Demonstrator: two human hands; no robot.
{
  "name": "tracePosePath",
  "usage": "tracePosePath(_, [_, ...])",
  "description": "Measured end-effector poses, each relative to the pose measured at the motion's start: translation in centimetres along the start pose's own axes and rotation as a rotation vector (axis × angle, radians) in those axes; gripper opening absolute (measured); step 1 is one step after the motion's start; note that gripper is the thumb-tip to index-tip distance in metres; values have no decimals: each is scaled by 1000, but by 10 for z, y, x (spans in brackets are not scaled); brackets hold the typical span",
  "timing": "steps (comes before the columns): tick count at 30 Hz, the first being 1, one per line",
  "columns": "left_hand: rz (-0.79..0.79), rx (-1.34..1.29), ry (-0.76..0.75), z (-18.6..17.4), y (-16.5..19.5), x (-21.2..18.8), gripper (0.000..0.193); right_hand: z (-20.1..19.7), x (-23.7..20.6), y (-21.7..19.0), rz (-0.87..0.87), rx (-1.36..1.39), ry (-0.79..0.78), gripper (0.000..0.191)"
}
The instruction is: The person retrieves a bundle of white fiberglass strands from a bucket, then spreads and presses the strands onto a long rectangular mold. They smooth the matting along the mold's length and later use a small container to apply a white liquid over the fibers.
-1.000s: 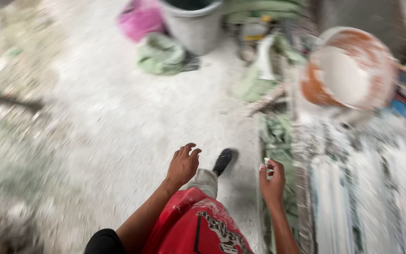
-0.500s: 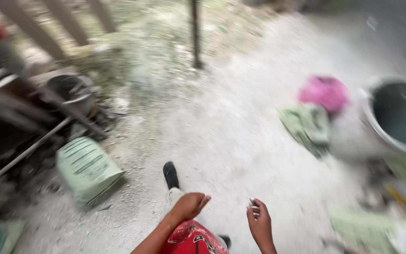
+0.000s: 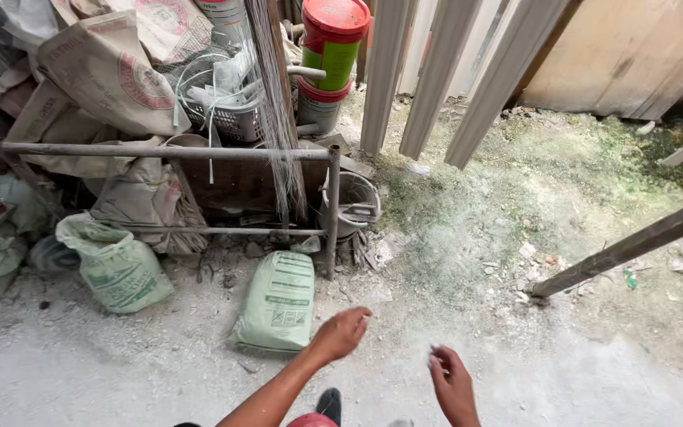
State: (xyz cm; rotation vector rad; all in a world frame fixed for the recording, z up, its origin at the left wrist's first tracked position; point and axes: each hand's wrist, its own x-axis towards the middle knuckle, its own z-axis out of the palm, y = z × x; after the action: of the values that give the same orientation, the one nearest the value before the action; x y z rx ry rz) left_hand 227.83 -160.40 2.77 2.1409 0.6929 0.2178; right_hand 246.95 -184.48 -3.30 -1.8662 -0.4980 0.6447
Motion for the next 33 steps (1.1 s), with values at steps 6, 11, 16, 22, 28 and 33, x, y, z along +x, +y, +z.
tracePosePath(6, [-200, -176, 148, 35, -8, 84, 34, -23, 84, -79, -51, -73, -94, 28])
tracePosePath(11, [-337, -89, -230, 156, 15, 203, 38, -103, 149, -72, -54, 52, 47, 24])
tracePosePath(16, [297, -95, -342, 229, 111, 336, 43, -237, 213, -24, -23, 9, 278, 21])
tracePosePath(22, [340, 76, -493, 243, 376, 540, 52, -401, 261, -22, 11, 4, 499, 23])
tracePosePath(28, [619, -391, -495, 210, 606, 618, 65, -488, 296, -66, -199, 219, 596, 25])
tracePosePath(33, [781, -627, -406, 226, 706, 692, 65, -521, 320, -95, -235, 294, 664, 24])
